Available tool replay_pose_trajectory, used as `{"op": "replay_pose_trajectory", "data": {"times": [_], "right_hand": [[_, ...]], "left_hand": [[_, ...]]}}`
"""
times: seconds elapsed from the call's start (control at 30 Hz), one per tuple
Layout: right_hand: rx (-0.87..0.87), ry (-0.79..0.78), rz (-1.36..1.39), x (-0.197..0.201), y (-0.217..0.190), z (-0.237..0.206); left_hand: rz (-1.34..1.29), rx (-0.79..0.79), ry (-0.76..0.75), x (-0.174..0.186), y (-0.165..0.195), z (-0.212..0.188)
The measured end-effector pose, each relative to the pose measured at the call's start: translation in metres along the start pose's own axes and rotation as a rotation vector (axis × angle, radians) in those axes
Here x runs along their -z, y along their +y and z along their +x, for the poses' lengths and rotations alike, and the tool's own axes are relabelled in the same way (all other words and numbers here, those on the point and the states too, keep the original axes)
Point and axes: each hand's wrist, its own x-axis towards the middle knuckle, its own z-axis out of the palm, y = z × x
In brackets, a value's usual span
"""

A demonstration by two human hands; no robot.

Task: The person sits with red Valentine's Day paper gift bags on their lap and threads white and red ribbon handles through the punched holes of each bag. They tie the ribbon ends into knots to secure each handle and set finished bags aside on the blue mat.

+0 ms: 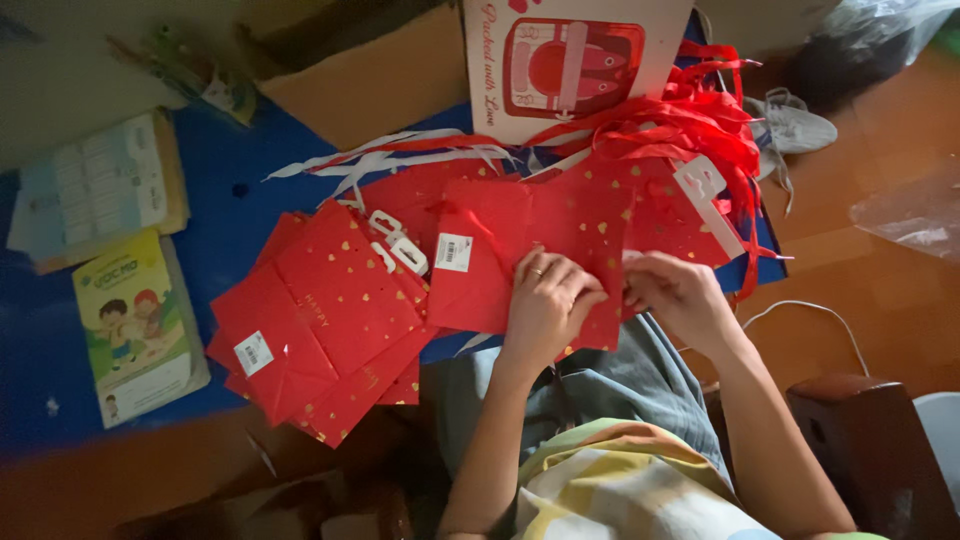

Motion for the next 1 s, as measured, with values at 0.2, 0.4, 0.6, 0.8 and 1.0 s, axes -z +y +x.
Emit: {"op": "replay_pose_trajectory", "data": {"times": [0.2, 0.4, 0.6, 0.8, 1.0], "right_hand": [[0.167, -0.029, -0.250, -0.003, -0.019, -0.013], [0.298, -0.047, -0.493, -0.013, -0.040, -0.013], [0.377, 0.021, -0.570, -0.021, -0.049, -0.019], [0.346, 0.066, -0.555, -0.028, -0.047, -0.016], [0.414, 0.117, -0.564, -0.030, -0.034, -0.009]], "left_hand": [[-0.045, -0.013, 0.052, -0.004, -0.005, 0.005], [-0.087, 0.032, 0.036, 0.001, -0.004, 0.005], [-0.129, 0.060, 0.044, 0.001, -0.004, 0.005], [-0.161, 0.074, 0.022, 0.001, -0.007, 0.002], [-0.120, 0.065, 0.091, -0.008, -0.007, 0.003]]}}
